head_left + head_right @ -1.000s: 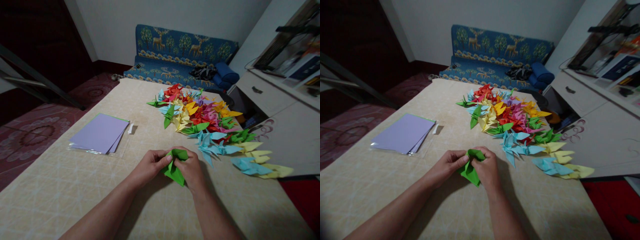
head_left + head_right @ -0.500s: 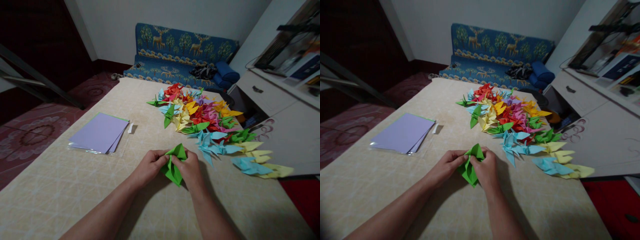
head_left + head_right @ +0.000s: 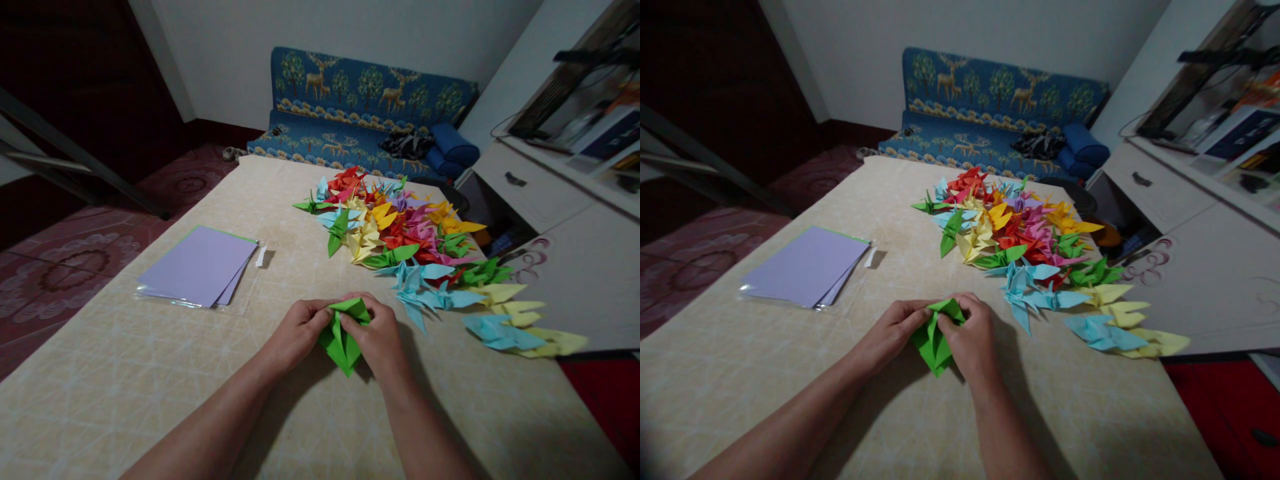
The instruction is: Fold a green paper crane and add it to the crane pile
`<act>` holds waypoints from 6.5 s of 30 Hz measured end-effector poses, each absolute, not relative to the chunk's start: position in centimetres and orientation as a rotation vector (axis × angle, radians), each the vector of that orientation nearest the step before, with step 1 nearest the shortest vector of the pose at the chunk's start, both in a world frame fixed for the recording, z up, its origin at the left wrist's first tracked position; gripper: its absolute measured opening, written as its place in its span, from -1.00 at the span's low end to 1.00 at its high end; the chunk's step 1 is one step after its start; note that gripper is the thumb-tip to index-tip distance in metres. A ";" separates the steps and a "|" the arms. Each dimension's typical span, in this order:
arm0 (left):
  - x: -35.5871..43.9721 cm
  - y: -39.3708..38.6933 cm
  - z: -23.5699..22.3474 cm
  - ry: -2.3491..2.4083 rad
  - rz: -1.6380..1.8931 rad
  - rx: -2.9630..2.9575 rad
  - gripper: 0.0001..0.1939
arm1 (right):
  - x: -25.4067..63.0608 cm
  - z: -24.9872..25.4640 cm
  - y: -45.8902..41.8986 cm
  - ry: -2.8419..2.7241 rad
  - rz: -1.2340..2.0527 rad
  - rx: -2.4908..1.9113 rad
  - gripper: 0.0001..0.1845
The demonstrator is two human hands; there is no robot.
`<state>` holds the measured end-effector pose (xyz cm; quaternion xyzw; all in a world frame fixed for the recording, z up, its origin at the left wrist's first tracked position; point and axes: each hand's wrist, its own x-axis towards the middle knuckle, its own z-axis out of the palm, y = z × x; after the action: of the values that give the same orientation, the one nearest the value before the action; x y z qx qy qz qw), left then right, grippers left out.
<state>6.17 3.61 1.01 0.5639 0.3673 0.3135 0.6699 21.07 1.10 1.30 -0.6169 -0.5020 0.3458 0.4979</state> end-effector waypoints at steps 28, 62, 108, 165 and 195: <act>6.9 3.4 0.9 1.081 0.786 1.545 -0.69 | 20.7 1.3 1.0 -1.218 0.764 -1.450 -0.90; 6.5 3.4 1.3 1.024 0.648 1.551 -0.59 | 21.9 1.6 0.8 -1.077 0.962 -1.400 -0.83; 6.5 4.4 0.8 1.036 1.322 0.790 -0.71 | 18.4 2.0 -1.1 -1.374 0.352 -1.270 -0.88; 6.0 4.9 1.2 1.096 1.162 0.772 -0.72 | 20.9 0.1 0.5 -0.893 0.664 -1.336 -0.77; 5.5 4.7 1.6 1.023 0.924 0.828 -0.72 | 20.1 0.4 0.4 -1.016 1.028 -1.222 -0.79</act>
<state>5.47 4.73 1.60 0.3708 0.4580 0.4139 0.6939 20.14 0.38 0.40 -0.5237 -0.4355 0.4406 0.5848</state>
